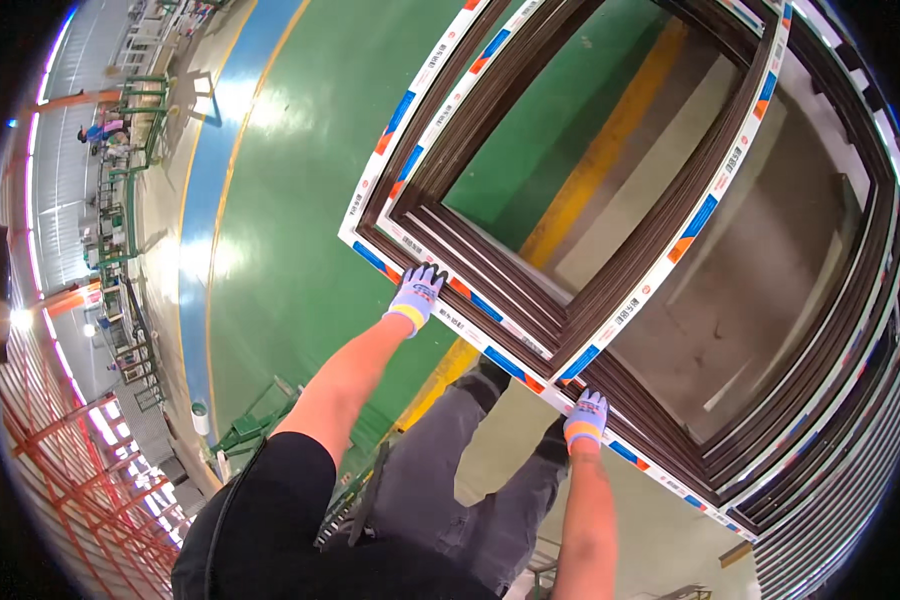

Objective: Apply sealant to the corners and joints of metal frames using a caulking gun.

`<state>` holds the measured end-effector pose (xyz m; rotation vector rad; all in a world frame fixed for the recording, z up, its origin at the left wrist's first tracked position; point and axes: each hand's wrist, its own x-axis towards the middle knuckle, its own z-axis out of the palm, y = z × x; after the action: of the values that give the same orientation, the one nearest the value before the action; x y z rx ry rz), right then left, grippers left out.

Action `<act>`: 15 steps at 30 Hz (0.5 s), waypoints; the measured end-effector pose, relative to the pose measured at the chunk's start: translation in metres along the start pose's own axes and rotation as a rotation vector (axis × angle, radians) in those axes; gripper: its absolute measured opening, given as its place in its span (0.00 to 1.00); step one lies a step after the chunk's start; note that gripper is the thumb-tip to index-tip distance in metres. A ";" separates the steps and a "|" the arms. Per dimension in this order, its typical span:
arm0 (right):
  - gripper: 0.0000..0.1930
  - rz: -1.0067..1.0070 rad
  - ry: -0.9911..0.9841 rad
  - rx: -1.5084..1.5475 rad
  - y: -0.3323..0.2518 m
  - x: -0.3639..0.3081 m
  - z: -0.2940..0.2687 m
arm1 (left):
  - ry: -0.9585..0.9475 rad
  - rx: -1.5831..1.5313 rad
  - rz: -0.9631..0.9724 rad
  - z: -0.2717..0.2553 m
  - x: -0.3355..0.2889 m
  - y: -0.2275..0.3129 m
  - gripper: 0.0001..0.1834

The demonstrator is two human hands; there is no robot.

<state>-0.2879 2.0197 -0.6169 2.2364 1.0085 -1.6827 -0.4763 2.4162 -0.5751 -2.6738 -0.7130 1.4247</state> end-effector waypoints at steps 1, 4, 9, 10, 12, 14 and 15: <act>0.32 0.012 0.001 -0.005 -0.001 0.000 0.002 | -0.028 -0.020 0.010 -0.001 0.003 0.001 0.26; 0.32 0.077 -0.010 -0.083 -0.004 0.004 0.011 | -0.145 -0.009 0.069 -0.003 0.006 -0.003 0.26; 0.27 -0.149 0.128 -0.087 0.037 0.020 0.039 | 0.031 -0.039 -0.070 -0.002 0.005 0.026 0.21; 0.29 -0.091 0.158 -0.144 0.059 0.022 0.041 | -0.084 -0.052 -0.093 -0.004 0.007 0.046 0.26; 0.31 -0.063 0.118 -0.109 0.107 0.030 0.040 | -0.121 -0.018 -0.026 -0.007 0.013 0.094 0.28; 0.32 0.000 0.165 -0.156 0.134 0.037 0.039 | -0.080 0.072 -0.046 -0.016 0.025 0.126 0.28; 0.32 -0.027 0.228 -0.107 0.145 0.040 0.038 | -0.062 0.097 -0.046 -0.021 0.028 0.136 0.28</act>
<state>-0.2258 1.9072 -0.7031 2.3921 1.1527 -1.3694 -0.3943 2.3097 -0.6171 -2.5345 -0.6863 1.4961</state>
